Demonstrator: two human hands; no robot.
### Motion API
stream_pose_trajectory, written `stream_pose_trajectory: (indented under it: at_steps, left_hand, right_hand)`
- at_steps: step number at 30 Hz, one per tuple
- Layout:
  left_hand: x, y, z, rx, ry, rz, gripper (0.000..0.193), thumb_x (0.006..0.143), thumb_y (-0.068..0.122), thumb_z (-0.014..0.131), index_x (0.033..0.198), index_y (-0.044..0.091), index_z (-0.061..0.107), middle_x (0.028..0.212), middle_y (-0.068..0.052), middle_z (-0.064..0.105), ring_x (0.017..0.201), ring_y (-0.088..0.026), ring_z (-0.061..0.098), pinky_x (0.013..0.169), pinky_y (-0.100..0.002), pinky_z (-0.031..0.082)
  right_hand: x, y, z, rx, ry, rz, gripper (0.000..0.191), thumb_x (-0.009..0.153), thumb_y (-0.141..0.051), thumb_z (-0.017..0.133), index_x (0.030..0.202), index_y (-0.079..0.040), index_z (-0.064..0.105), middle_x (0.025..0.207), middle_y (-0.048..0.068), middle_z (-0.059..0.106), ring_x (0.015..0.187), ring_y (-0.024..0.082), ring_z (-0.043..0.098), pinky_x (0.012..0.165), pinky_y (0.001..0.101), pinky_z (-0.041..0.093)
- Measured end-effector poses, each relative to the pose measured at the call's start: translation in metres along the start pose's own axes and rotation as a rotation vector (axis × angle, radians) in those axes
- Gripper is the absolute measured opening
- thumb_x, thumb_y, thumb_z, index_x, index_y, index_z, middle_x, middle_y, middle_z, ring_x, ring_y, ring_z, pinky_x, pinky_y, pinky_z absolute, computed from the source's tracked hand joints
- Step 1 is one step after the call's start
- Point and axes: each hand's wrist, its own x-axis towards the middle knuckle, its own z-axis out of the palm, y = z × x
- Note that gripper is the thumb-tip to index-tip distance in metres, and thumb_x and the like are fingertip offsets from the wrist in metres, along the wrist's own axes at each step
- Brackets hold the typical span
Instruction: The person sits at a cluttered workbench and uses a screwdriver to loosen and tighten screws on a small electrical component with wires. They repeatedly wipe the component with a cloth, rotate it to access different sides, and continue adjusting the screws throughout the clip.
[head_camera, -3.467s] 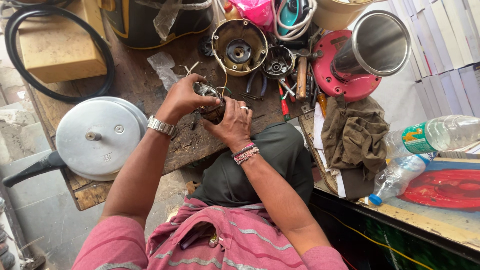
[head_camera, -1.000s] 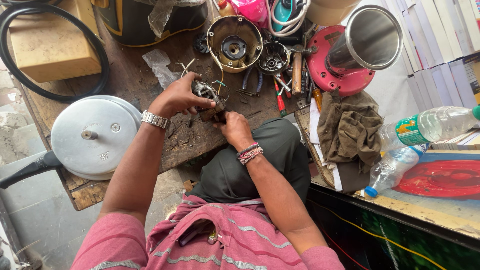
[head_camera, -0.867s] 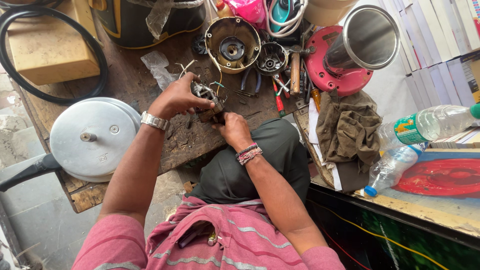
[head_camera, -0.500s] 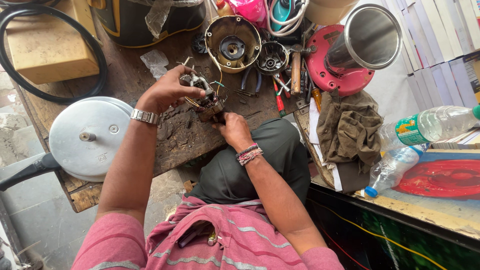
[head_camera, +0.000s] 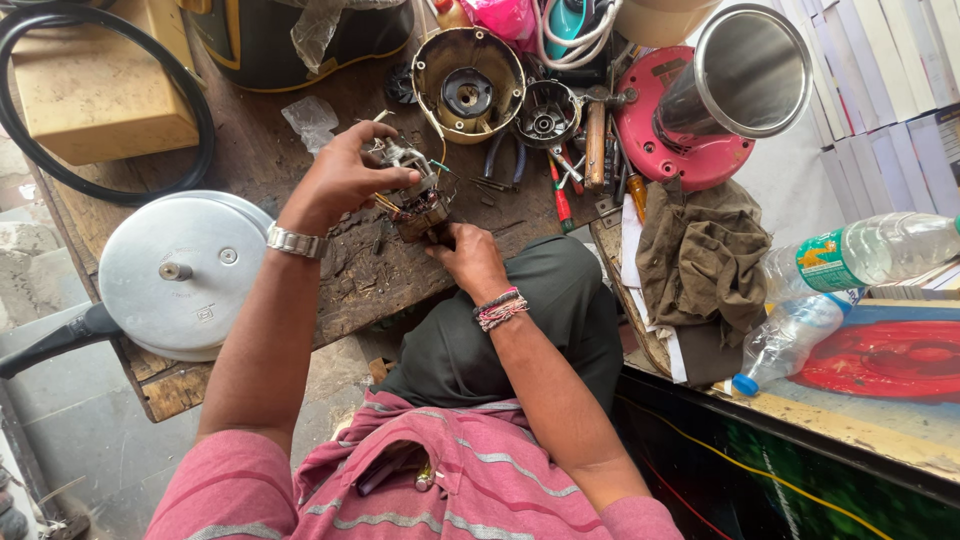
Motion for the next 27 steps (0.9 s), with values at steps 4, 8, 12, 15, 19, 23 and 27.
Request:
stream_pose_trajectory:
  at_steps: [4, 8, 12, 15, 19, 23, 27]
  left_hand:
    - [0.001, -0.008, -0.016, -0.211, 0.029, 0.009, 0.071, 0.078, 0.031, 0.090, 0.139, 0.009, 0.060, 0.097, -0.012, 0.076, 0.062, -0.007, 0.058, 0.046, -0.021, 0.040]
    - [0.001, -0.015, -0.033, -0.532, 0.007, 0.035, 0.060, 0.085, 0.027, 0.083, 0.136, 0.008, 0.059, 0.097, -0.013, 0.074, 0.048, -0.003, 0.054, 0.037, -0.018, 0.036]
    - [-0.006, -0.025, -0.033, -0.753, -0.121, 0.129, 0.054, 0.096, 0.029, 0.076, 0.139, 0.005, 0.055, 0.105, -0.018, 0.075, 0.051, -0.004, 0.060, 0.042, -0.018, 0.045]
    - [-0.016, -0.036, -0.021, -0.977, -0.238, 0.208, 0.057, 0.099, 0.037, 0.074, 0.139, 0.003, 0.051, 0.115, -0.023, 0.073, 0.059, -0.008, 0.064, 0.052, -0.020, 0.051]
    - [-0.031, -0.045, 0.004, -1.182, -0.188, 0.162, 0.072, 0.092, 0.048, 0.075, 0.145, 0.004, 0.052, 0.111, -0.028, 0.068, 0.060, -0.011, 0.066, 0.055, -0.022, 0.055]
    - [-0.038, -0.035, 0.027, -1.337, -0.235, 0.054, 0.073, 0.096, 0.056, 0.066, 0.144, 0.002, 0.053, 0.123, -0.028, 0.068, 0.066, -0.011, 0.063, 0.059, -0.020, 0.053]
    - [-0.039, -0.017, 0.055, -1.432, -0.369, -0.007, 0.078, 0.091, 0.066, 0.051, 0.141, 0.007, 0.054, 0.124, -0.027, 0.072, 0.059, -0.009, 0.058, 0.047, -0.018, 0.045]
  right_hand:
    - [0.000, 0.000, 0.000, -0.006, 0.000, -0.009, 0.032, 0.081, -0.028, 0.082, 0.096, -0.001, 0.074, 0.088, 0.019, 0.074, 0.087, 0.034, 0.073, 0.080, 0.0459, 0.054]
    - [0.000, 0.003, 0.002, 0.019, 0.021, -0.036, 0.031, 0.080, -0.027, 0.082, 0.096, -0.002, 0.075, 0.088, 0.019, 0.074, 0.087, 0.035, 0.073, 0.079, 0.0466, 0.054]
    - [0.000, 0.011, 0.005, 0.015, 0.046, -0.093, 0.032, 0.080, -0.028, 0.083, 0.095, -0.001, 0.074, 0.091, 0.020, 0.074, 0.088, 0.037, 0.071, 0.080, 0.0466, 0.054]
    - [0.000, 0.019, 0.003, 0.046, 0.134, -0.163, 0.031, 0.080, -0.027, 0.084, 0.094, -0.001, 0.075, 0.094, 0.019, 0.073, 0.088, 0.037, 0.071, 0.079, 0.0456, 0.054]
    - [0.000, 0.026, -0.007, 0.223, 0.335, -0.105, 0.016, 0.086, -0.016, 0.074, 0.098, -0.006, 0.074, 0.095, 0.011, 0.075, 0.083, 0.024, 0.073, 0.076, 0.0364, 0.058]
    - [0.001, 0.021, -0.013, 0.469, 0.592, -0.136, 0.010, 0.093, -0.010, 0.073, 0.101, -0.006, 0.069, 0.092, 0.005, 0.072, 0.078, 0.014, 0.069, 0.072, 0.0290, 0.057]
    - [0.005, 0.015, -0.011, 0.603, 0.641, -0.168, 0.009, 0.095, -0.007, 0.072, 0.102, -0.005, 0.069, 0.091, 0.001, 0.071, 0.078, 0.009, 0.065, 0.071, 0.0259, 0.056]
